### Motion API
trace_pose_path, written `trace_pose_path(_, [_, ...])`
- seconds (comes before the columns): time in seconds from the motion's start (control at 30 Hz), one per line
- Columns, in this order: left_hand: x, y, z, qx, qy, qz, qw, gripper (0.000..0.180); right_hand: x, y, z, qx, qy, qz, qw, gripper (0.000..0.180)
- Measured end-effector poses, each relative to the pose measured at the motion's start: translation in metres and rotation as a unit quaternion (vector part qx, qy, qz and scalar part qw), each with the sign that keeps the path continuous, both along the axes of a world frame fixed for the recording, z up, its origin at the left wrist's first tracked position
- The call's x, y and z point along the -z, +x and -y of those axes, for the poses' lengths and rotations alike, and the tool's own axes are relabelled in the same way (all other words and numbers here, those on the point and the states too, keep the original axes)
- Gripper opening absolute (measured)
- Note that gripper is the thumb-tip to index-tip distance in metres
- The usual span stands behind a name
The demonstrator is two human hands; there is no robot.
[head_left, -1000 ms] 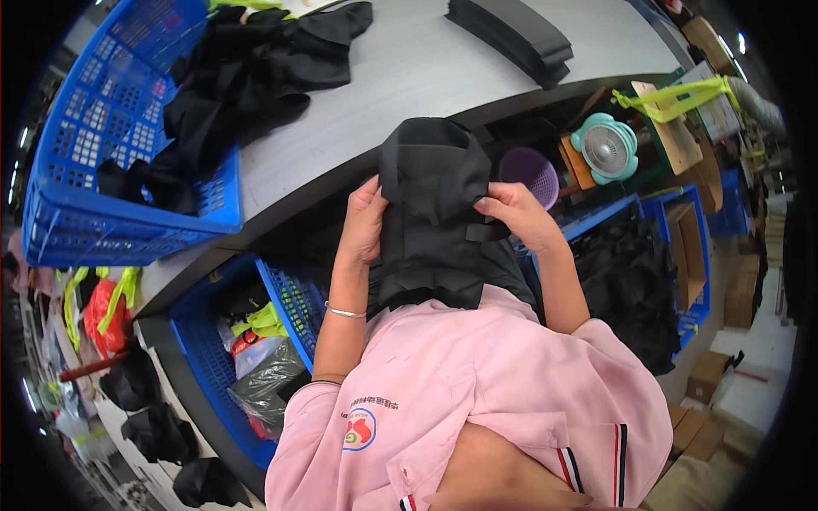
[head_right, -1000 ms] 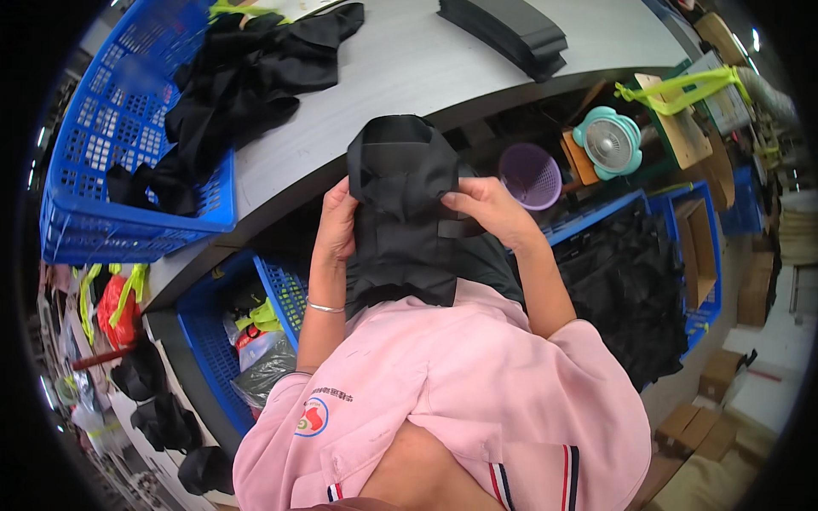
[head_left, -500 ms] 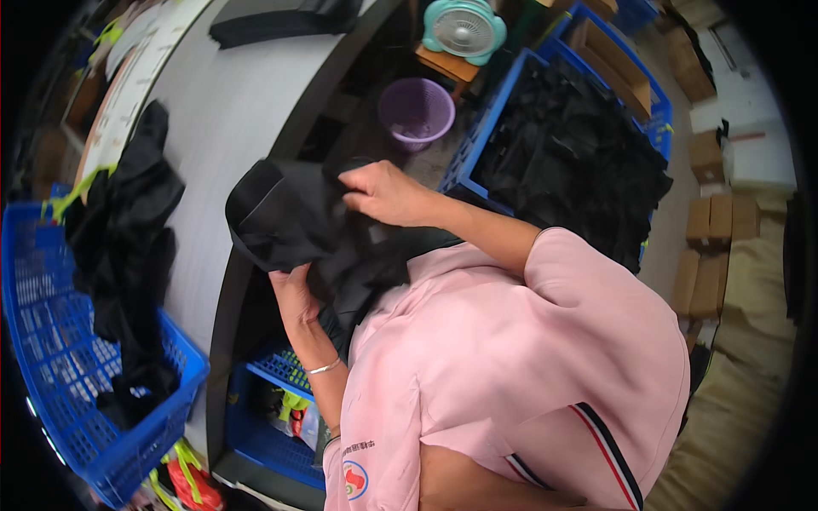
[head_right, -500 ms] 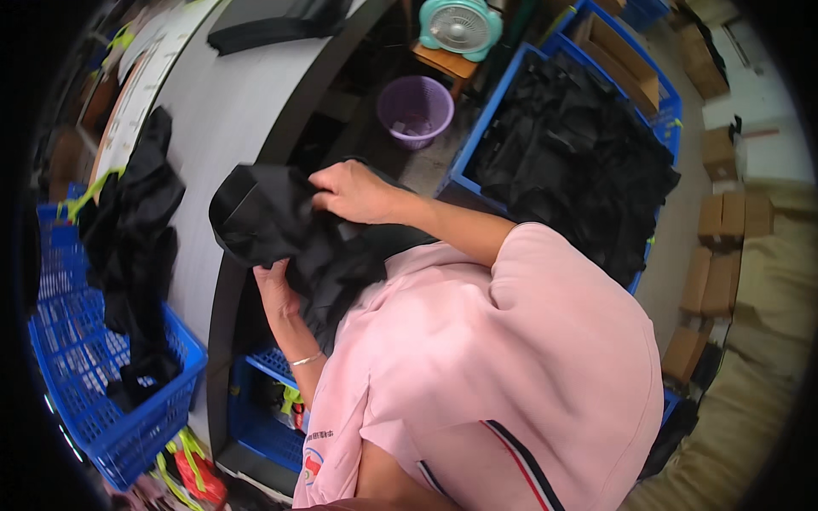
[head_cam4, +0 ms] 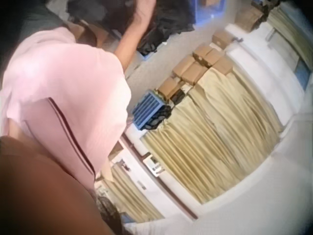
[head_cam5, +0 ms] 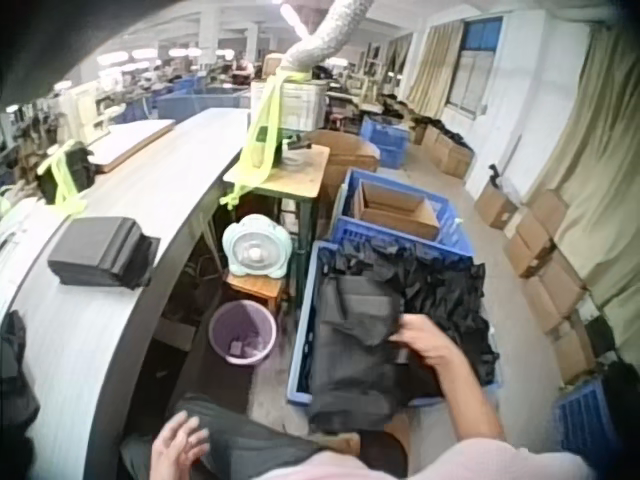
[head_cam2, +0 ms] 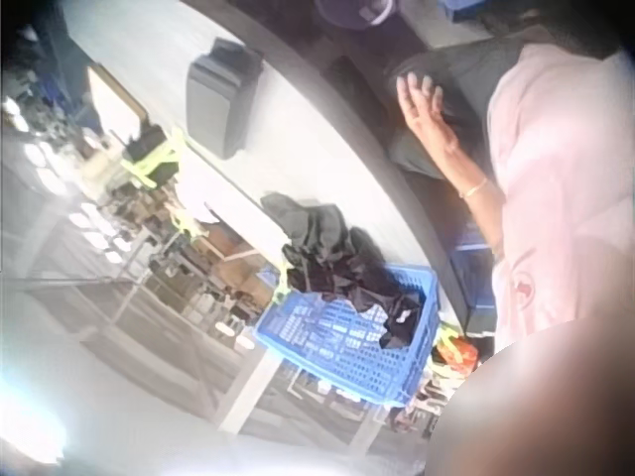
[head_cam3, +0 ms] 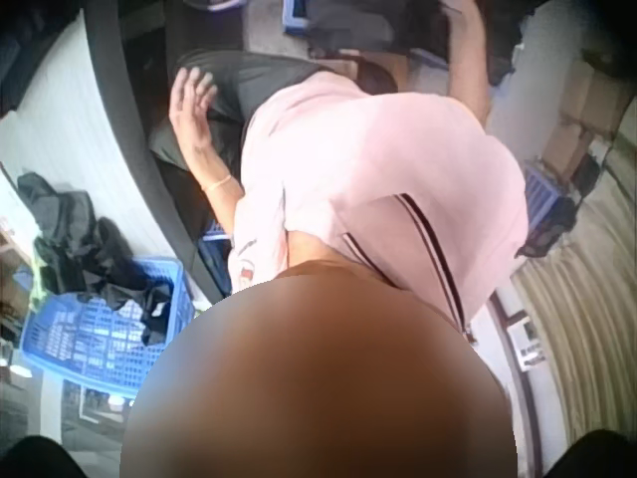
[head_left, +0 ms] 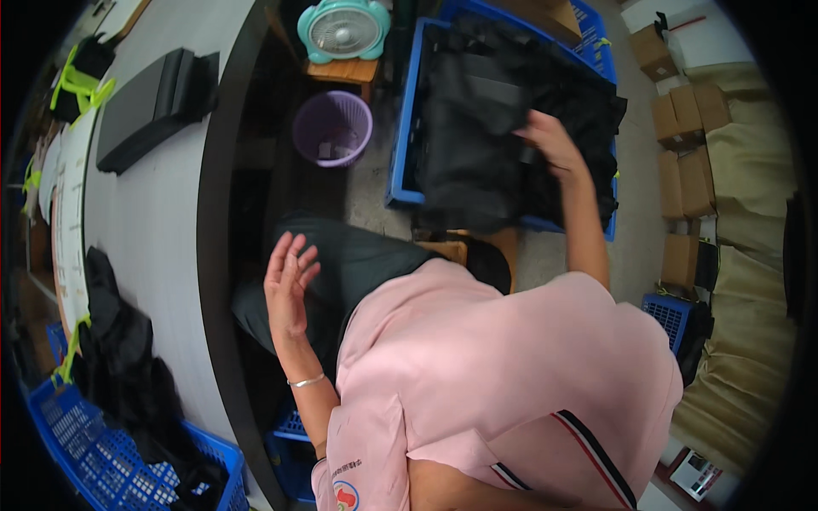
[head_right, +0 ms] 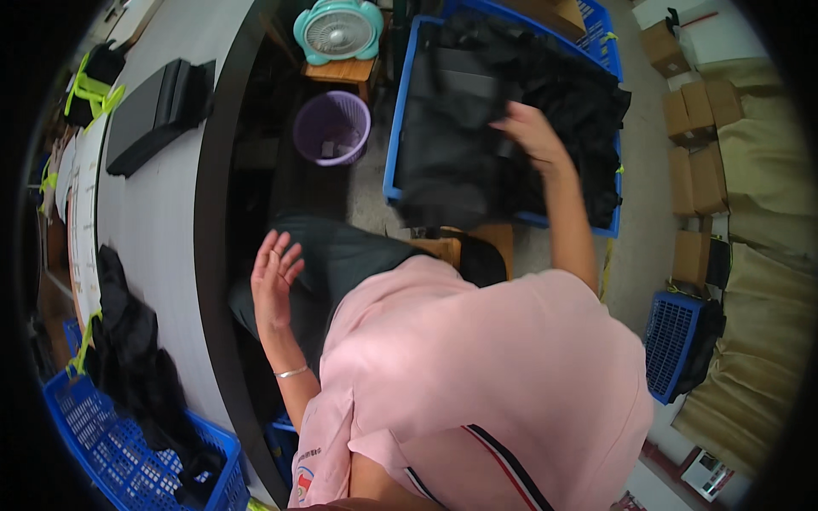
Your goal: Inspecting and folding black fabric garment sleeves at a garment factory workstation.
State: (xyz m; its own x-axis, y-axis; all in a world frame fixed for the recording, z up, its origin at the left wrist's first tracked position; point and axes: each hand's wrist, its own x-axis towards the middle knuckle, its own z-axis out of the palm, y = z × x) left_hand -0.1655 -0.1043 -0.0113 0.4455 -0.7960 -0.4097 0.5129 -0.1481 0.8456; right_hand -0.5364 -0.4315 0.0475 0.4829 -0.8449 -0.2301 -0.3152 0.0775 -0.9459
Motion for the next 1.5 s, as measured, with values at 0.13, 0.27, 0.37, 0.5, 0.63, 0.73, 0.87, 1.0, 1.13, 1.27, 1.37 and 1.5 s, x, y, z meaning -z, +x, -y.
trace_pose_path(0.13, [0.035, -0.005, 0.026, 0.069, 0.052, -0.051, 0.995, 0.051, 0.028, -0.137, 0.048, 0.168, -0.053, -0.171, 0.969, 0.033])
trace_pose_path(0.27, [0.039, -0.006, 0.036, 0.081, 0.087, -0.061, 0.991, 0.048, 0.107, -0.127, 0.039, 0.265, -0.255, -0.55, 0.749, 0.082])
trace_pose_path(0.37, [0.033, -0.002, 0.065, 0.113, 0.094, -0.06, 0.987, 0.053, 0.207, -0.131, 0.022, 0.212, -0.22, -0.423, 0.853, 0.091])
trace_pose_path(0.5, [0.039, 0.011, 0.074, 0.1, 0.067, -0.036, 0.992, 0.051, 0.261, -0.069, 0.025, 0.09, -0.058, -0.624, 0.774, 0.081])
trace_pose_path(0.63, [0.019, 0.035, 0.075, 0.032, 0.009, 0.02, 0.999, 0.042, 0.284, -0.143, 0.096, 0.005, -0.095, -0.697, 0.711, 0.082])
trace_pose_path(0.73, [0.004, 0.057, 0.032, -0.151, -0.005, 0.151, 0.977, 0.027, 0.264, -0.1, 0.115, 0.004, -0.029, -0.597, 0.802, 0.082])
trace_pose_path(0.87, [-0.019, 0.103, -0.034, -0.359, 0.066, 0.273, 0.89, 0.019, 0.203, -0.101, 0.104, 0.12, -0.038, -0.475, 0.871, 0.072])
trace_pose_path(1.0, [-0.013, 0.193, -0.109, -0.496, 0.166, 0.469, 0.711, 0.018, 0.118, -0.011, 0.035, 0.237, -0.224, -0.647, 0.689, 0.067])
trace_pose_path(1.13, [-0.04, 0.28, -0.151, -0.478, 0.282, 0.703, 0.444, 0.036, 0.106, 0.026, 0.024, 0.13, -0.41, -0.449, 0.783, 0.07])
trace_pose_path(1.27, [-0.051, 0.354, -0.166, -0.342, 0.347, 0.778, 0.398, 0.046, 0.084, 0.105, -0.016, 0.045, -0.481, -0.276, 0.831, 0.068])
trace_pose_path(1.37, [-0.052, 0.383, -0.172, -0.222, 0.374, 0.804, 0.406, 0.028, 0.058, 0.167, -0.061, -0.031, -0.499, -0.204, 0.842, 0.063])
trace_pose_path(1.5, [-0.066, 0.391, -0.172, -0.252, 0.342, 0.814, 0.395, 0.015, 0.023, 0.249, -0.142, -0.159, -0.465, -0.11, 0.864, 0.054])
